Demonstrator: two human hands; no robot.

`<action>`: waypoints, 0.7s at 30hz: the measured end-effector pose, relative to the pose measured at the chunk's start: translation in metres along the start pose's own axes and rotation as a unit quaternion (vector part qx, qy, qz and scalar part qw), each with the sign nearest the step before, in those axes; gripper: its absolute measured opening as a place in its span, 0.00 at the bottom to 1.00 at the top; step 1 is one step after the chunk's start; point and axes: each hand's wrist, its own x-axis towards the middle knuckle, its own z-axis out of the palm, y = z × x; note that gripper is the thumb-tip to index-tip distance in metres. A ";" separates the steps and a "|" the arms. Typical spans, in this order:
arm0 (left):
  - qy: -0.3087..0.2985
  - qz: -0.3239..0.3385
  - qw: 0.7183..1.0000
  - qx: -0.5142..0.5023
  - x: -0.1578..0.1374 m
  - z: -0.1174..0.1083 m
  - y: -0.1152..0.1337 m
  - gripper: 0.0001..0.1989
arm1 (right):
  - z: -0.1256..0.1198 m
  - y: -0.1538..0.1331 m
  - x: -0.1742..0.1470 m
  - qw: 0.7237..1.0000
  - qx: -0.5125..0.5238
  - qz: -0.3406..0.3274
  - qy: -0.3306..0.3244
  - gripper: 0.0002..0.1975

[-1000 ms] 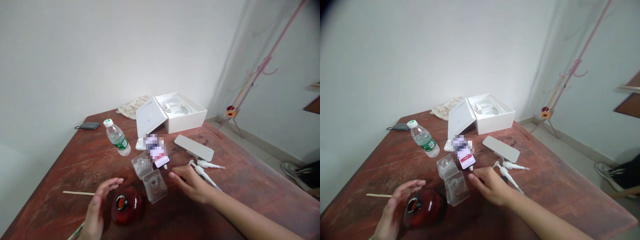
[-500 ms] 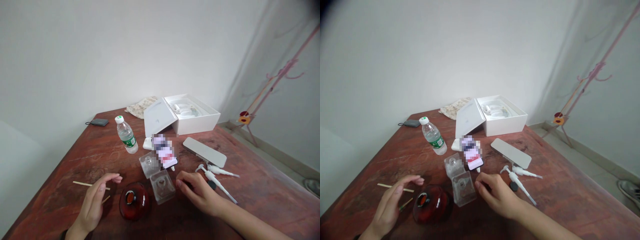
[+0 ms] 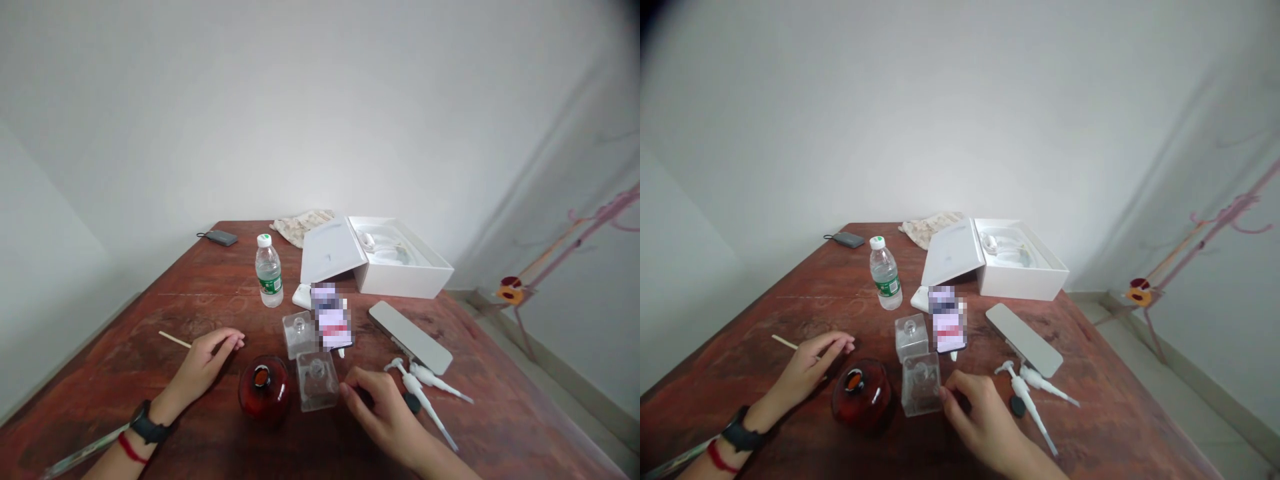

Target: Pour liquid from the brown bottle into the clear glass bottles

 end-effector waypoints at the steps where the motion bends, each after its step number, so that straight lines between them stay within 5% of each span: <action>1: -0.005 -0.004 1.000 0.000 0.000 0.000 0.000 0.20 | 0.000 -0.001 0.000 1.000 -0.004 -0.004 0.005 0.21; 12: -0.095 -0.022 0.995 -0.001 -0.002 0.004 -0.001 0.17 | -0.002 -0.017 -0.010 0.997 -0.006 -0.080 -0.012 0.15; 21: -0.051 0.002 0.999 0.006 0.001 0.007 -0.005 0.17 | -0.007 -0.011 -0.002 0.996 -0.024 -0.088 0.017 0.18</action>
